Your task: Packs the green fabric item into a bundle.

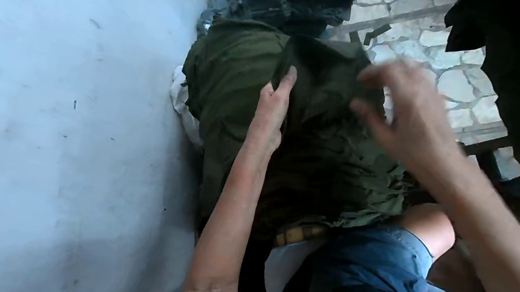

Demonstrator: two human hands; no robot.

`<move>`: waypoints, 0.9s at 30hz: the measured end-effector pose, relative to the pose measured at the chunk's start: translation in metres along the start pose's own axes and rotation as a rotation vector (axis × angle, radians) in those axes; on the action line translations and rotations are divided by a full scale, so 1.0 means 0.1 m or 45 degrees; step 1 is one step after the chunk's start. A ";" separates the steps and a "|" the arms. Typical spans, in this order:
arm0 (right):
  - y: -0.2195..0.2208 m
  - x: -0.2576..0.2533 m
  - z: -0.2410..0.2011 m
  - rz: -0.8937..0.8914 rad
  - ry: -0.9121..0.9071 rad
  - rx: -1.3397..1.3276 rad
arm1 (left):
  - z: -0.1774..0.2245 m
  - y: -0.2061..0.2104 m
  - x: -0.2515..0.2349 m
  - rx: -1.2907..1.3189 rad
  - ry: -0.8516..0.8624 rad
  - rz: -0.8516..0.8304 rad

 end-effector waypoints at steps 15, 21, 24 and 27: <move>0.11 0.04 0.07 -0.887 -0.029 -0.272 | -0.30 0.16 0.28 -0.633 0.367 -0.733; 0.28 -0.34 0.01 -0.017 -0.057 0.109 | -0.26 0.21 0.05 -0.773 0.296 -0.215; 0.36 0.00 -0.03 0.063 -0.184 0.046 | -0.18 -0.01 -0.05 -0.286 -0.030 0.189; 0.71 0.50 0.11 -0.467 -0.177 -0.176 | -0.15 -0.07 0.00 -0.125 -0.234 0.259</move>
Point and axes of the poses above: each hand's wrist, its own x-axis away from the middle knuckle, its own y-axis out of the palm, z = x × y, the point moved 3 cm from there along -x, towards the middle knuckle, and after that the axes turned 7 degrees about x, right-handed, at the moved point
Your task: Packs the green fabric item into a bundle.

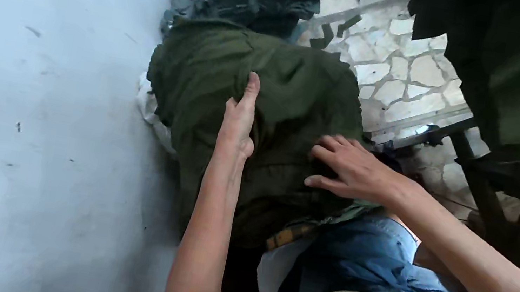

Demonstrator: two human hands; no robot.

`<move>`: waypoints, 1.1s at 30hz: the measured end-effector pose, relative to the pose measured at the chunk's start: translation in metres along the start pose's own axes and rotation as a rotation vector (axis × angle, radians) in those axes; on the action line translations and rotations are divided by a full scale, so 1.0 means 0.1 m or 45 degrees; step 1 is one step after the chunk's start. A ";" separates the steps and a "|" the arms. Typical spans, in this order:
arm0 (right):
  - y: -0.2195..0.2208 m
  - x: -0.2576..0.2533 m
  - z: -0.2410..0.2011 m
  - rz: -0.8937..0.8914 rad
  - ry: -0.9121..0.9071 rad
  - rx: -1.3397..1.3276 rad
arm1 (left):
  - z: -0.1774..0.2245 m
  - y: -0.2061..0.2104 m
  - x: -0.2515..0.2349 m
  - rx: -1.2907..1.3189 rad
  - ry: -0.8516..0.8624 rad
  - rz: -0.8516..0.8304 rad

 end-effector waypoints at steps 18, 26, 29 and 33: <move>0.10 0.27 -0.26 -0.065 -0.146 0.079 | 0.04 -0.19 -0.14 -0.216 -0.011 -0.014; -0.56 -0.50 0.01 0.331 0.118 -0.071 | -0.18 0.23 0.16 -0.699 0.589 -0.891; -0.33 -0.35 -0.37 0.479 -0.012 0.189 | -0.08 0.11 -0.06 -0.539 0.337 -0.448; 0.14 0.35 -0.35 0.015 -0.264 0.361 | 0.01 -0.18 -0.23 -0.232 -0.027 -0.094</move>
Point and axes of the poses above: each hand's wrist, its own x-axis away from the middle knuckle, its own y-axis out of the palm, z = x × y, the point moved 3 cm from there along -x, towards the middle knuckle, and after that the axes turned 7 degrees about x, right-handed, at the moved point
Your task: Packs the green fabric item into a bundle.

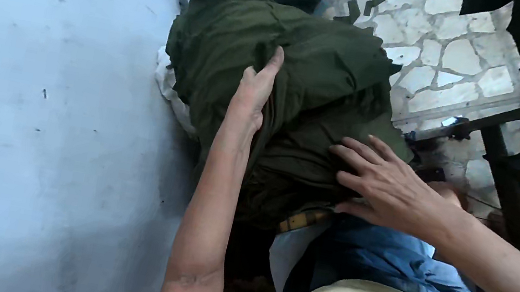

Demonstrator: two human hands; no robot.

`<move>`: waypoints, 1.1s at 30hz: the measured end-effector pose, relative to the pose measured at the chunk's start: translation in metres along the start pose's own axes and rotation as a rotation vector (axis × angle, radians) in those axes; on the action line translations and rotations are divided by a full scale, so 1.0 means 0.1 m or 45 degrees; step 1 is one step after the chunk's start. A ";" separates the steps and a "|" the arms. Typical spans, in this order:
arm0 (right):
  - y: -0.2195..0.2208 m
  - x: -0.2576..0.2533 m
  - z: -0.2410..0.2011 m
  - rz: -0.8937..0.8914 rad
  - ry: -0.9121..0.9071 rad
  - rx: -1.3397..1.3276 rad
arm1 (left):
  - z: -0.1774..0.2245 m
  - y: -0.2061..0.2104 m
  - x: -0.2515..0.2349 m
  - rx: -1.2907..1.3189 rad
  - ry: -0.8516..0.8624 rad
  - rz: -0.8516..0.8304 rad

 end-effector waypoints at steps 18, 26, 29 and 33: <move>0.09 -0.08 0.48 -0.165 0.277 -0.225 | 0.00 -0.03 -0.20 -0.045 -0.058 -0.110; -0.54 -0.49 1.01 0.154 0.219 -0.501 | -0.10 0.52 0.37 -0.501 0.509 -0.792; -0.41 -0.78 0.84 0.363 0.484 -0.249 | -0.04 0.54 0.19 -0.561 0.437 -0.556; -0.09 -0.48 0.24 0.230 0.156 -0.046 | 0.02 0.19 -0.09 -0.121 0.093 -0.238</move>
Point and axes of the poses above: each hand's wrist, its own x-axis away from the middle knuckle, its own y-axis out of the palm, z = x × y, the point moved 3 cm from there along -x, towards the middle knuckle, and after that the axes turned 7 degrees about x, right-handed, at the moved point
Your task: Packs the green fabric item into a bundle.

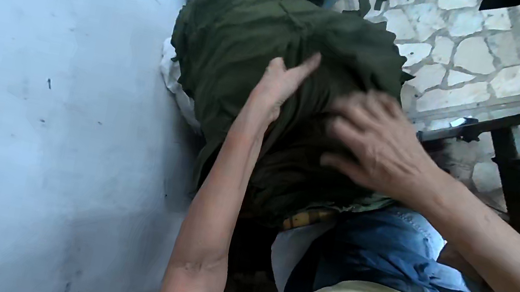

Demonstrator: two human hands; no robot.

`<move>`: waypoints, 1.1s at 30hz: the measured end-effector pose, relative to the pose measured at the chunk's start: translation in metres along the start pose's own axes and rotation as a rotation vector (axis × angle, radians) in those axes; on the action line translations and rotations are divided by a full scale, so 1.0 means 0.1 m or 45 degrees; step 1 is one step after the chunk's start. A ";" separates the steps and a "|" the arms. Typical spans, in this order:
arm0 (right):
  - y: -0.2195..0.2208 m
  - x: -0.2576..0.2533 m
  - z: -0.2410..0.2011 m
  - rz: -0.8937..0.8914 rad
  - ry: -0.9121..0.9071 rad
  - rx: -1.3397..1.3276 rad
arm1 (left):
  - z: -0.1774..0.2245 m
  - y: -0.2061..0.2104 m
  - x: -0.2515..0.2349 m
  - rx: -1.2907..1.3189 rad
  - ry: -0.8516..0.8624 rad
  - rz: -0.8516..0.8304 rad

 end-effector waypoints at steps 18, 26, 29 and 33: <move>0.14 0.33 0.11 -0.271 0.109 -0.087 | -0.12 -0.12 -0.19 0.014 -0.088 0.011; -0.35 0.07 0.70 -0.154 0.048 -0.614 | -0.11 0.29 0.31 -0.261 0.385 -0.578; -0.20 -0.27 0.69 0.107 0.201 -0.440 | -0.15 0.45 0.29 -0.558 0.408 -0.475; -0.10 -0.15 0.12 0.222 0.145 -0.063 | -0.13 0.21 0.02 -0.107 0.179 -0.244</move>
Point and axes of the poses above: each hand's wrist, its own x-axis away from the middle knuckle, its own y-axis out of the palm, z = x × y, the point moved 3 cm from there along -x, towards the middle knuckle, and after that the axes turned 7 degrees about x, right-handed, at the moved point
